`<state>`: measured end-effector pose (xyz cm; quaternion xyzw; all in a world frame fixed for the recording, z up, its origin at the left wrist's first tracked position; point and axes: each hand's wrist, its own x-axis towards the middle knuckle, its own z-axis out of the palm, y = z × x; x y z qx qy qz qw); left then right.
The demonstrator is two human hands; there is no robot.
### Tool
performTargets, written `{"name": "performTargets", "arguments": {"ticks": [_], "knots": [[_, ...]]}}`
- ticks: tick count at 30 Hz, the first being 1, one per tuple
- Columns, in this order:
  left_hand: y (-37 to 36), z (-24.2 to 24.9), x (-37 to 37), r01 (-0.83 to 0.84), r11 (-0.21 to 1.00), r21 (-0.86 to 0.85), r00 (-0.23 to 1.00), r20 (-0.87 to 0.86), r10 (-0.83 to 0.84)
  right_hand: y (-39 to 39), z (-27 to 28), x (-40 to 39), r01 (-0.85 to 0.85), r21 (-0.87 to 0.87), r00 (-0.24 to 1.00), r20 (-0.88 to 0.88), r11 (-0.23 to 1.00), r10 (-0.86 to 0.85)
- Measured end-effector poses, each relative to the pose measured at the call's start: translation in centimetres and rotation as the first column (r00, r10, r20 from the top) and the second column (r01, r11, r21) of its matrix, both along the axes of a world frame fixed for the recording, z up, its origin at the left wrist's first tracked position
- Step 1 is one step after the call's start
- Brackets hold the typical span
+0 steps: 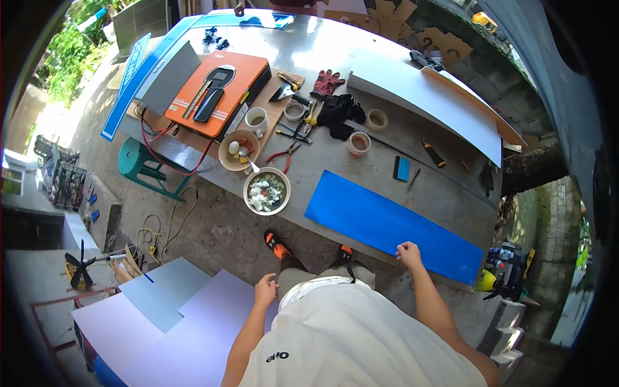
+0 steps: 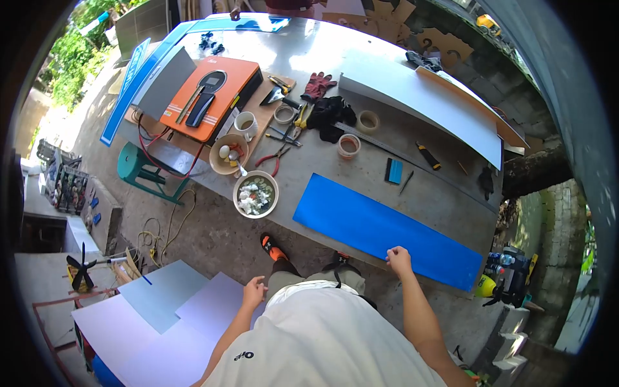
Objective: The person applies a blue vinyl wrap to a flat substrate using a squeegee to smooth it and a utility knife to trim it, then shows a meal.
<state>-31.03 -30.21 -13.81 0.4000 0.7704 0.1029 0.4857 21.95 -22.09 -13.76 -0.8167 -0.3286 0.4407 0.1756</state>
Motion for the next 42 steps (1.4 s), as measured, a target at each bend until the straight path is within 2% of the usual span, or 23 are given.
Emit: {"name": "performTargets", "arguments": {"ticks": [1,3,5,6,8,10,12,14,16,20,23,26,29,33,36,42], "knots": [[-1.8,-2.1,-2.9,0.007,0.998,0.061,0.999,-0.053,-0.004,1.2,0.8,-2.3,-0.021,-0.004,1.000,0.019,1.000,0.021],[-3.5,-3.9,-8.3,-0.022,1.000,0.003,0.996,-0.088,0.023,3.0,2.2,-7.4,-0.076,-0.018,0.996,0.042,0.997,0.077],[-3.5,-5.1,-13.2,-0.192,0.969,-0.152,0.981,-0.056,0.186,4.1,3.0,-12.5,-0.185,-0.016,0.980,0.066,0.983,0.185],[-3.2,-5.8,-16.0,-0.215,0.963,-0.160,0.977,-0.034,0.212,4.4,3.0,-14.9,-0.258,-0.010,0.963,0.084,0.966,0.258],[-1.2,-6.6,-20.7,-0.223,0.959,-0.173,0.974,-0.002,0.226,4.7,4.3,-19.6,-0.399,0.012,0.911,0.117,0.917,0.395],[1.7,-5.9,-24.4,-0.305,0.943,-0.133,0.944,0.089,0.318,5.1,7.1,-23.9,-0.450,0.027,0.892,0.064,0.892,0.448],[4.9,-4.6,-26.4,-0.306,0.947,-0.101,0.941,0.121,0.317,5.2,7.5,-26.5,-0.474,0.025,0.880,0.061,0.880,0.472],[8.4,-2.9,-26.6,-0.314,0.948,-0.057,0.927,0.197,0.319,5.7,8.1,-28.0,-0.524,-0.028,0.849,0.058,0.851,0.525],[10.9,-1.8,-26.0,-0.334,0.941,-0.051,0.897,0.290,0.334,6.1,8.0,-28.0,-0.555,-0.009,0.829,0.082,0.832,0.553],[14.3,-1.1,-21.6,-0.383,0.918,-0.105,0.805,0.449,0.388,8.2,8.5,-27.1,-0.447,0.034,0.888,0.132,0.894,0.440],[16.0,-0.6,-17.9,-0.311,0.941,-0.131,0.804,0.492,0.334,10.1,7.9,-26.3,-0.409,0.054,0.908,0.127,0.911,0.400],[17.2,0.1,-15.7,-0.226,0.966,-0.123,0.833,0.491,0.257,12.2,7.4,-26.2,-0.444,0.046,0.889,0.147,0.895,0.433],[18.5,0.4,-15.6,-0.231,0.966,-0.116,0.843,0.471,0.259,14.1,5.6,-26.4,-0.474,0.098,0.878,0.117,0.875,0.463],[19.7,0.7,-17.1,-0.407,0.906,-0.120,0.774,0.482,0.411,16.2,6.6,-27.1,-0.509,0.106,0.861,0.087,0.854,0.501],[20.8,1.6,-17.3,-0.446,0.880,-0.165,0.753,0.463,0.468,17.9,7.4,-26.9,-0.511,0.100,0.859,0.086,0.854,0.504],[23.1,0.4,-16.1,-0.393,0.894,-0.216,0.749,0.489,0.447,19.6,7.5,-27.6,-0.521,0.106,0.853,0.111,0.847,0.510]]}}
